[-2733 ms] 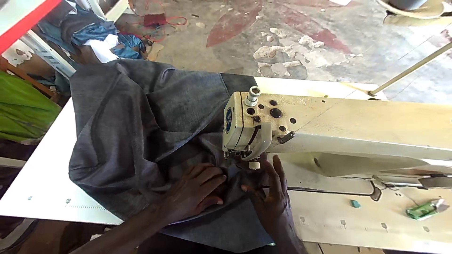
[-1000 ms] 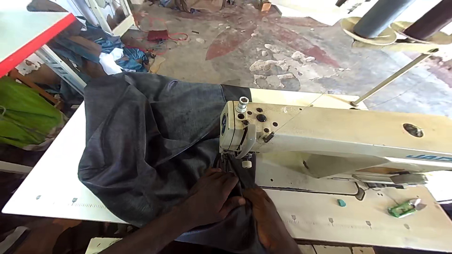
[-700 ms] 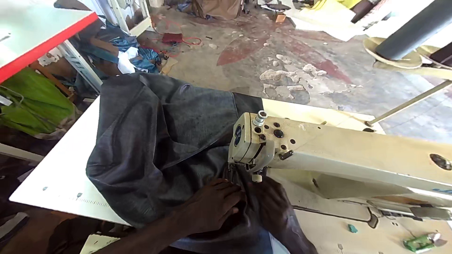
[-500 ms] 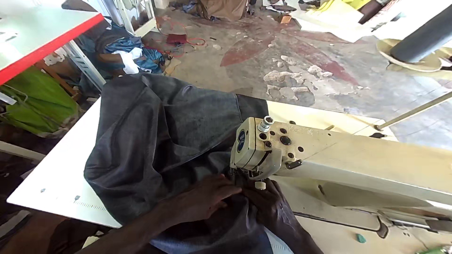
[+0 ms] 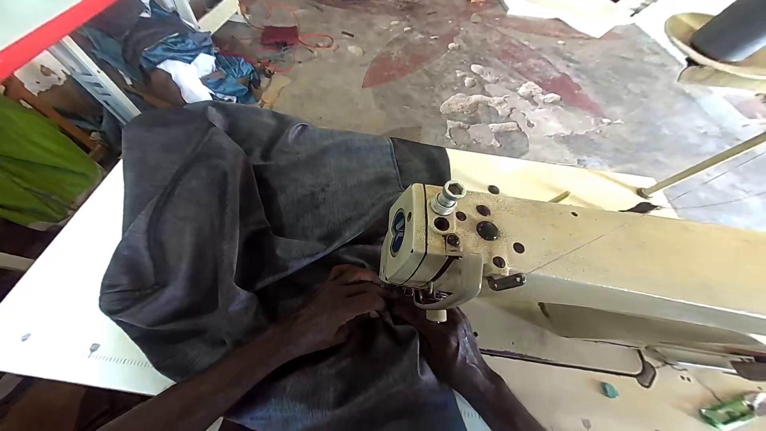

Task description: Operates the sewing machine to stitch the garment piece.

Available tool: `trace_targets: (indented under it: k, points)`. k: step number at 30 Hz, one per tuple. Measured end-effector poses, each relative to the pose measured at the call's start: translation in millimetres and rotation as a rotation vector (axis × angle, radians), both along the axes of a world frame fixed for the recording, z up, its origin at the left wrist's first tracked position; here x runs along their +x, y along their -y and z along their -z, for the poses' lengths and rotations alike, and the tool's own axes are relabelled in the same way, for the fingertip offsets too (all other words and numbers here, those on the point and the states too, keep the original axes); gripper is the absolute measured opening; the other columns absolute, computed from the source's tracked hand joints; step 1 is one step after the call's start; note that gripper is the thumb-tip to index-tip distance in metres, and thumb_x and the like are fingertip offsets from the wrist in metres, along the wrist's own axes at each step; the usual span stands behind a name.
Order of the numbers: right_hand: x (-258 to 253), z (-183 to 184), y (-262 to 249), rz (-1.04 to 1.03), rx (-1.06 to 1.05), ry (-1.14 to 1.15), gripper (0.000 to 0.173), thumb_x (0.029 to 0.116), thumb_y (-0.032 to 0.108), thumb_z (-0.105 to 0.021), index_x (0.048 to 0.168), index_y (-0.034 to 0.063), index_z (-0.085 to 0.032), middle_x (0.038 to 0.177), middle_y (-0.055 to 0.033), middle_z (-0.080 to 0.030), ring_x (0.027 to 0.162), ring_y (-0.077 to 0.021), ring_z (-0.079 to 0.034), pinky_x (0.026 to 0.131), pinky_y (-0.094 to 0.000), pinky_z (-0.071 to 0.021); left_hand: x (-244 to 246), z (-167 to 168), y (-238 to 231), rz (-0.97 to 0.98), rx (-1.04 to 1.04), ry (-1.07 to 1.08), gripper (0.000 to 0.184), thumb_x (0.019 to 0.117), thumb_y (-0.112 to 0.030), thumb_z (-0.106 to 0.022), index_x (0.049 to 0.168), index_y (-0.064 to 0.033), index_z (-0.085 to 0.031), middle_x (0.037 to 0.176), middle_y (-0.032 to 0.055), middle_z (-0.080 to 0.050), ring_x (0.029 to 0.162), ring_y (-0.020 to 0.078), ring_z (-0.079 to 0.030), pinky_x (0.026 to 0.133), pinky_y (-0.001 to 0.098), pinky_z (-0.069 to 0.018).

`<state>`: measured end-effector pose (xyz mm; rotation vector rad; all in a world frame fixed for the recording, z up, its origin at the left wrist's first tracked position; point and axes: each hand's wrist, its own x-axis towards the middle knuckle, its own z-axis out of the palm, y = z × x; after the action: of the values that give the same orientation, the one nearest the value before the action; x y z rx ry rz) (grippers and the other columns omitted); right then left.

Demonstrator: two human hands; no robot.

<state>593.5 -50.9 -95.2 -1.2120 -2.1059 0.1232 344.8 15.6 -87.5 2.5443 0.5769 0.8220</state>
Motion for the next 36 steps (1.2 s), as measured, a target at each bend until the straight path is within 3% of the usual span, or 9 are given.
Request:
trace_targets:
  k: [3, 7, 11, 15, 21, 36]
  points:
    - [3.6, 2.9, 1.2, -0.012, -0.015, -0.025, 0.026, 0.0965, 0.007, -0.054, 0.099, 0.0185, -0.077, 0.101, 0.0014, -0.077, 0.103, -0.0152, -0.070, 0.091, -0.0333, -0.0550, 1.9, -2.6, -2.5, 0.017, 0.072, -0.057, 0.024, 0.1064, -0.020, -0.048, 0.109, -0.0185, -0.071, 0.111, -0.0061, -0.072, 0.125, 0.0130, -0.057, 0.114, 0.0412, -0.0359]
    - [22.3, 0.2, 5.2, -0.062, -0.010, 0.042, 0.029, 0.0972, 0.007, -0.052, 0.103, 0.0210, -0.076, 0.104, 0.0041, -0.075, 0.108, -0.0140, -0.066, 0.092, -0.0337, -0.0522, 1.5, -7.4, 4.3, 0.016, 0.178, -0.176, 0.022, 0.1048, -0.016, -0.050, 0.109, -0.0224, -0.070, 0.111, -0.0083, -0.071, 0.122, 0.0131, -0.059, 0.110, 0.0431, -0.0406]
    - [20.7, 1.9, 5.4, -0.046, 0.000, 0.041, 0.029, 0.0976, 0.008, -0.052, 0.103, 0.0227, -0.076, 0.105, 0.0052, -0.075, 0.107, -0.0141, -0.066, 0.091, -0.0343, -0.0526, -1.7, -1.3, 8.5, -0.010, 0.192, -0.150, 0.024, 0.1053, -0.015, -0.050, 0.112, -0.0229, -0.072, 0.119, -0.0084, -0.071, 0.124, 0.0129, -0.059, 0.111, 0.0453, -0.0408]
    - [18.9, 1.8, 7.7, -0.052, -0.008, 0.060, 0.031, 0.0995, 0.009, -0.052, 0.110, 0.0248, -0.076, 0.111, 0.0054, -0.075, 0.111, -0.0142, -0.065, 0.093, -0.0340, -0.0517, -1.1, 0.7, 9.9, -0.002, 0.193, -0.127, 0.026, 0.1034, -0.013, -0.051, 0.113, -0.0241, -0.072, 0.119, -0.0091, -0.071, 0.124, 0.0133, -0.059, 0.110, 0.0455, -0.0404]
    - [14.8, 0.3, 4.2, -0.053, 0.029, 0.092, 0.026, 0.0983, 0.010, -0.054, 0.098, 0.0223, -0.078, 0.101, 0.0052, -0.076, 0.104, -0.0138, -0.067, 0.088, -0.0336, -0.0522, -0.3, 2.7, 11.2, -0.032, 0.222, -0.137, 0.024, 0.1024, -0.012, -0.054, 0.110, -0.0234, -0.074, 0.116, -0.0091, -0.072, 0.121, 0.0133, -0.060, 0.110, 0.0456, -0.0401]
    - [16.1, 4.1, 0.7, -0.045, 0.048, 0.079, 0.023, 0.0977, 0.008, -0.056, 0.096, 0.0174, -0.077, 0.103, 0.0033, -0.075, 0.107, -0.0165, -0.065, 0.090, -0.0361, -0.0503, 1.2, 3.2, 10.0, -0.089, 0.291, -0.153, 0.026, 0.1019, -0.012, -0.052, 0.108, -0.0232, -0.076, 0.114, -0.0078, -0.072, 0.121, 0.0170, -0.059, 0.112, 0.0490, -0.0351]
